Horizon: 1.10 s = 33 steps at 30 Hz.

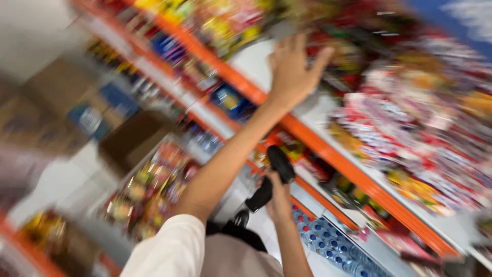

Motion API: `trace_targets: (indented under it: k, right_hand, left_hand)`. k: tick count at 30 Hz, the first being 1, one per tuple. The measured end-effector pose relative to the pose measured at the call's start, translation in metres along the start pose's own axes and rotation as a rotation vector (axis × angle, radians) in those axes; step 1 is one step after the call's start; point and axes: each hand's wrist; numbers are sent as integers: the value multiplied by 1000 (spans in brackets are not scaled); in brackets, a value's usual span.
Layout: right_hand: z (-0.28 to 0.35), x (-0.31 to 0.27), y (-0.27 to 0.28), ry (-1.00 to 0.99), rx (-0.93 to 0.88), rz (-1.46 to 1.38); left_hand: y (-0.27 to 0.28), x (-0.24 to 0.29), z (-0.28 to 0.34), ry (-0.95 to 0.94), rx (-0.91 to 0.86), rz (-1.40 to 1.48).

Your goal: The person picks up various instant noodle packets and other food items from a shelf, scans each one using a handheld barcode scanner, and places the scanned items into a clear plastic tray.

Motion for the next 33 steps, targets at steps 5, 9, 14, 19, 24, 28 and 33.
trace_targets:
  k: [5,9,14,19,24,28,33]
  right_hand:
    - [-33,74,17,-178,-88,248]
    - [-33,140,9,-315,-170,596]
    - [-26,218,-11,-504,-291,875]
    - [-22,269,-38,-512,-496,963]
    - [-25,291,-60,-532,-424,1061]
    - [-27,288,-75,-537,-368,1039]
    - [-32,279,-88,-550,-301,1013]
  left_hand:
    - [98,-73,156,165,119,269]
    - [145,-161,319,573,379,379]
    - [190,-283,500,1103,531,-107]
    - [242,-353,554,1156,507,-682]
    - [270,-393,514,1412,318,-437]
    - [264,-419,496,1219,6,-762]
    - [248,-454,482,1388,-78,-690]
Point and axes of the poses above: each hand's wrist, its own z-axis away from the middle knuckle, its own y-axis out of the back of the hand, x = y × z, and after that the axes turned 3 degrees about -y, right-handed
